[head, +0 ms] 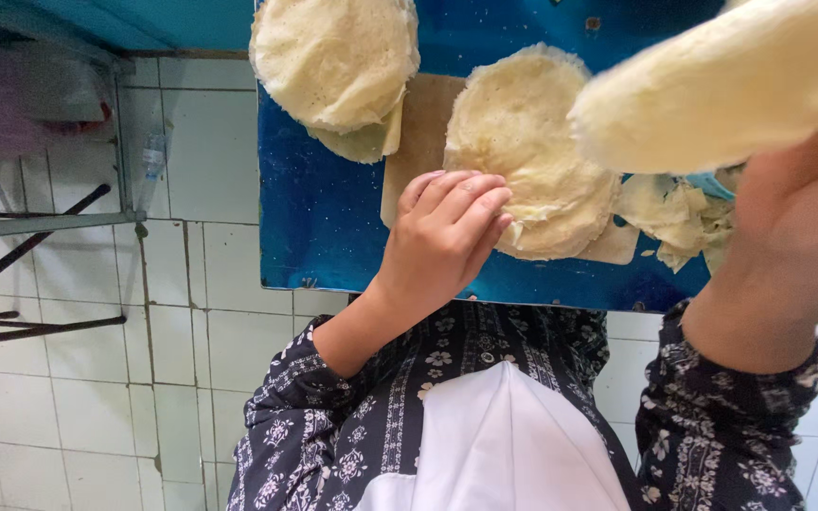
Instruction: The person peels thin, crispy outer layers off large round crackers by hand, tearing the sheets free and placing the removed pieces into a blue container on the table, repeating the process on successive crackers.
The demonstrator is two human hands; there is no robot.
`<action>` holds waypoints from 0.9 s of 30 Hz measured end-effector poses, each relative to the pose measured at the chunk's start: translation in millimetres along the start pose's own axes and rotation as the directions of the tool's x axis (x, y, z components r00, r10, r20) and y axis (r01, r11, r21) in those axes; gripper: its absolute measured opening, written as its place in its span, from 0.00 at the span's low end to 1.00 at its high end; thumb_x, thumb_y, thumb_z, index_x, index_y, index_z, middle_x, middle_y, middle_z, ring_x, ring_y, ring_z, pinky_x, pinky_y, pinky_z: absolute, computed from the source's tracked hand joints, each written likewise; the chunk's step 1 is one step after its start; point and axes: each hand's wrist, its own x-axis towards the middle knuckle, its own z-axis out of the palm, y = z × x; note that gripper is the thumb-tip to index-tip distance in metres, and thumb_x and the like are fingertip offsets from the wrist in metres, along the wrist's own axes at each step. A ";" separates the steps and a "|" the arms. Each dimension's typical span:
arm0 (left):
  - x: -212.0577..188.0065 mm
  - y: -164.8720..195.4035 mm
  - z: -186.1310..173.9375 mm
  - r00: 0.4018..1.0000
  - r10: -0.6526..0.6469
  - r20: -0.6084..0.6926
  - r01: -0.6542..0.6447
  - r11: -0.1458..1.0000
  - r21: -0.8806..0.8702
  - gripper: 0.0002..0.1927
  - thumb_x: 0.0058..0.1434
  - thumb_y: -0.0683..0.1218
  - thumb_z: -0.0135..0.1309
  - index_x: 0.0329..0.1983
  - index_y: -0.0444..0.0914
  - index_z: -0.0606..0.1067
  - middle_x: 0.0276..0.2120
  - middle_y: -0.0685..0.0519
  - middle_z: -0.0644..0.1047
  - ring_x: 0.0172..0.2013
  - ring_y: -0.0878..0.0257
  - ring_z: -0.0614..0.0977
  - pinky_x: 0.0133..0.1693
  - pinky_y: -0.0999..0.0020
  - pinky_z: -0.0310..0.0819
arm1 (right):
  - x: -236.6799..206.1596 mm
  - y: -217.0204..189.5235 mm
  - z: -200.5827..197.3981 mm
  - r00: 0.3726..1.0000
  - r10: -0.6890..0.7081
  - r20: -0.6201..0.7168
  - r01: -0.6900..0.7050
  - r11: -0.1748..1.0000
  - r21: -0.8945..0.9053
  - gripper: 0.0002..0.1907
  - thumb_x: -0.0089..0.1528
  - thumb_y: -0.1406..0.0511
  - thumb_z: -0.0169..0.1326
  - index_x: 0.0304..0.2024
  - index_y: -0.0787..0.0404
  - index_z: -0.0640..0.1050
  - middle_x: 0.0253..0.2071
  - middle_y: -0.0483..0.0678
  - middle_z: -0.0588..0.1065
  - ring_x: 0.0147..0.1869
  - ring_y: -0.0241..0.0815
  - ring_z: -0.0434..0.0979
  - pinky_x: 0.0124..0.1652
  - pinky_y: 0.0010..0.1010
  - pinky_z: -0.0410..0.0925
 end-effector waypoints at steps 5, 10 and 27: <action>-15.2 -4.1 3.5 0.902 -0.380 0.205 0.345 0.349 -0.871 0.21 0.77 0.55 0.45 0.65 0.39 0.71 0.59 0.54 0.77 0.58 0.64 0.80 0.62 0.64 0.75 | 48.9 -54.2 -2.5 0.999 -0.044 -0.021 0.049 0.947 0.317 0.12 0.63 0.68 0.56 0.48 0.65 0.74 0.56 0.56 0.76 0.61 0.53 0.77 0.57 0.45 0.71; -32.7 -29.4 26.0 0.791 -0.328 0.516 0.231 -0.622 -0.748 0.29 0.82 0.59 0.35 0.73 0.34 0.63 0.62 0.48 0.75 0.60 0.59 0.78 0.61 0.60 0.71 | 65.3 -99.0 16.3 0.860 -0.345 0.375 0.158 0.880 0.448 0.09 0.54 0.69 0.64 0.36 0.64 0.79 0.49 0.55 0.79 0.55 0.54 0.78 0.51 0.48 0.71; -39.9 5.7 10.5 0.941 -0.315 0.127 0.266 0.454 -0.850 0.27 0.82 0.55 0.40 0.73 0.32 0.61 0.70 0.45 0.62 0.71 0.60 0.66 0.72 0.66 0.59 | -7.9 -132.6 46.3 0.735 0.368 0.570 -0.621 0.027 0.783 0.03 0.66 0.77 0.54 0.42 0.71 0.75 0.51 0.51 0.72 0.54 0.34 0.74 0.53 0.23 0.69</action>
